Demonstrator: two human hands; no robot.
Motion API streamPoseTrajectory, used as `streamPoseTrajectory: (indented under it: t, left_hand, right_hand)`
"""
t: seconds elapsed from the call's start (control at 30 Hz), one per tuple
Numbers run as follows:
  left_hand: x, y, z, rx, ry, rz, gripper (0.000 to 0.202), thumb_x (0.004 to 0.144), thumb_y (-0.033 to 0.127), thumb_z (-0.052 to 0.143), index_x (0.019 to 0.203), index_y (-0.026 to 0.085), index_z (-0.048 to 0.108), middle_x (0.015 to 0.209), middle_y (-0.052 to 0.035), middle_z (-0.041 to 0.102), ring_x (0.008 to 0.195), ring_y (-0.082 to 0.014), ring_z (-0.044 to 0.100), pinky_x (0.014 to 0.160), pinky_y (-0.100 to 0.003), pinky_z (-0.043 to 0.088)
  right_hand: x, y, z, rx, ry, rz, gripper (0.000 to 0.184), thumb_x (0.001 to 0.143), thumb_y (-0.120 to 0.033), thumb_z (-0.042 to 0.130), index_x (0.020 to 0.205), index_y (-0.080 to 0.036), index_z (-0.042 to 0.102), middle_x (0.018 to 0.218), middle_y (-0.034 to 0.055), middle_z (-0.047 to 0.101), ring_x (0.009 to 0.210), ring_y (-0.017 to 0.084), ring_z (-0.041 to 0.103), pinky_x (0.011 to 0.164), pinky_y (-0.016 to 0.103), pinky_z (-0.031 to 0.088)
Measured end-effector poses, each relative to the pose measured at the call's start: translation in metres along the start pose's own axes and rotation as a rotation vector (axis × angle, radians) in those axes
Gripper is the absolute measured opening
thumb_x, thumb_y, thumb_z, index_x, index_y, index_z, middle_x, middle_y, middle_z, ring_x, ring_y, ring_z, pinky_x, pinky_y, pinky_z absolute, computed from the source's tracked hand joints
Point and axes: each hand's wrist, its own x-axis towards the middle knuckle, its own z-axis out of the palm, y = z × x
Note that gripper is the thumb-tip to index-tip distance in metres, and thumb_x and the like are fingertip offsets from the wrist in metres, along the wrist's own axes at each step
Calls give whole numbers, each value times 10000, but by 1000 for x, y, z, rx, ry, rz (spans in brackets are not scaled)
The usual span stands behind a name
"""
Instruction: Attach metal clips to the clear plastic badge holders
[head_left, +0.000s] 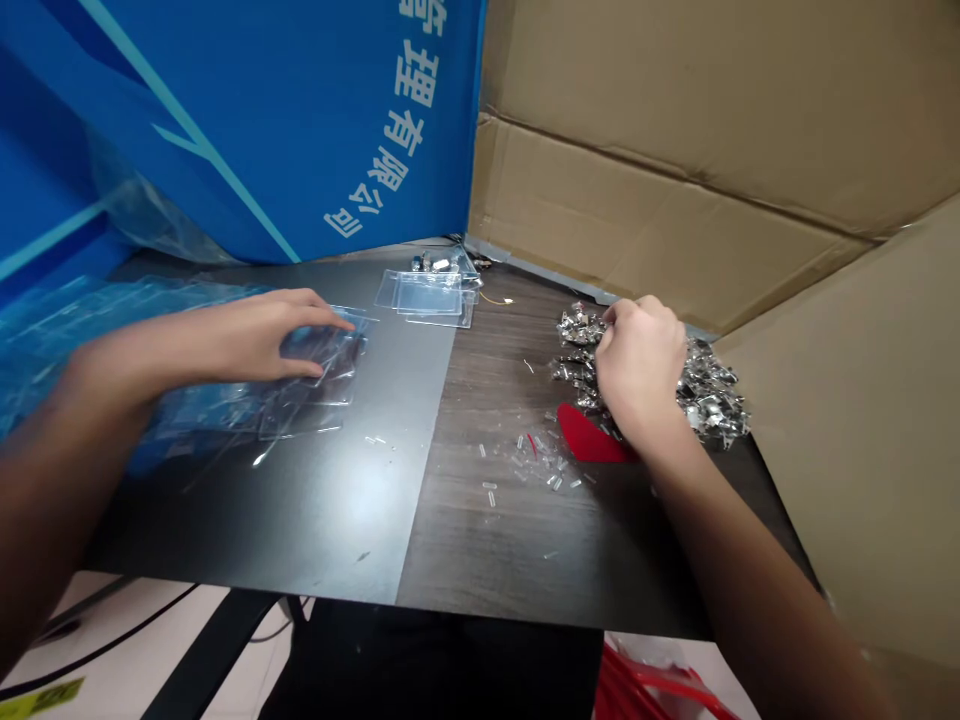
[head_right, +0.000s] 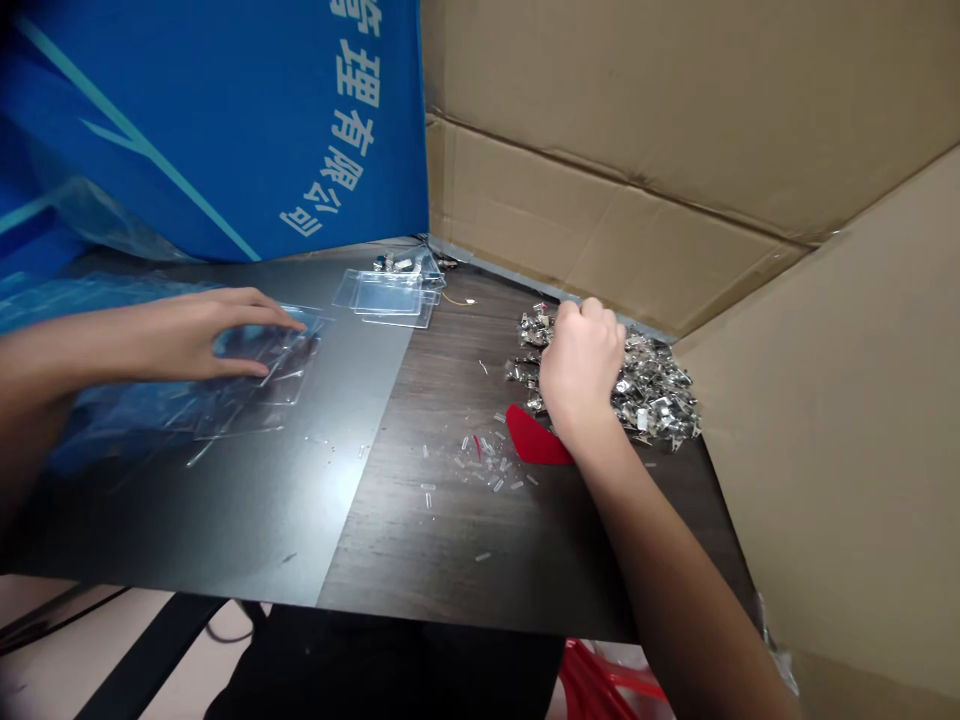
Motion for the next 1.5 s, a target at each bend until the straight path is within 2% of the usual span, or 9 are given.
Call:
streamPoseTrajectory:
  t: [0.13,0.27,0.47,0.77,1.0,1.13,1.2,1.37,1.5]
  left_hand:
    - [-2,9,-3,23,5,0,901,927,873,628,1507,187,693,1471,-149,639,1246,-345,627,1119,-487,498]
    - [-10,12,-11,26,33,5,767,975,762,657,1521,225,685,1519,-125,621,1361,-346,575,1176,-466,461]
    - [-22,9,-22,-16,-44,-79,745,804,502,890,1488,275,703,1500,-94,664,1304,-319,633,1126,-402,485]
    - [-17,20,-27,45,80,-111,584,804,505,743,1351,310,801,1256,-152,743,1187,-412,675,991,-513,545]
    - [-18,49,-43,-446,150,-163,403,848,566,731,1044,225,820,1091,-133,822,981,-329,765,867,-442,614]
    - [-11,83,-23,-901,302,-100,304,836,450,834,929,206,678,888,-79,765,829,-249,764,849,-432,647]
    - [-4,103,-6,-1144,284,-51,340,816,396,868,895,213,592,911,-63,746,799,-235,772,795,-431,660]
    - [14,147,37,-1536,293,39,468,788,265,901,854,226,440,938,0,671,892,-187,775,878,-414,696]
    - [23,166,62,-1576,390,142,441,797,243,906,915,231,481,905,14,655,918,-164,735,914,-356,651]
  right_hand:
    - [3,-1,-7,48,34,68,373,958,-83,437,1028,-177,792,1053,217,648,963,365,595,880,574,501]
    - [6,-6,-12,56,115,119,387,968,-58,430,1144,-156,761,1166,239,599,1044,378,592,919,570,488]
    - [6,-17,-20,139,193,109,443,1005,-68,414,1351,-164,673,1240,224,549,1068,341,630,929,501,533]
    - [-1,-36,-34,243,133,14,561,1032,-67,389,1511,-175,660,1296,238,674,1256,398,651,1049,579,532]
    - [-14,-60,-36,433,168,12,491,1076,-114,368,1414,-228,705,1111,130,773,1038,296,710,995,499,549]
    - [-36,-77,-31,761,-9,60,427,1101,-185,386,1401,-259,680,1062,98,725,767,221,641,713,391,549]
    - [-49,-85,-28,901,-155,49,365,1092,-185,410,1312,-252,694,981,68,707,702,193,598,636,341,508]
    - [-73,-105,-25,1180,-475,77,247,1069,-222,508,1210,-244,709,887,9,679,635,147,549,555,271,439]
    - [-74,-113,-29,1159,-373,99,104,1027,-282,658,1052,-225,741,833,1,661,688,159,592,617,298,485]
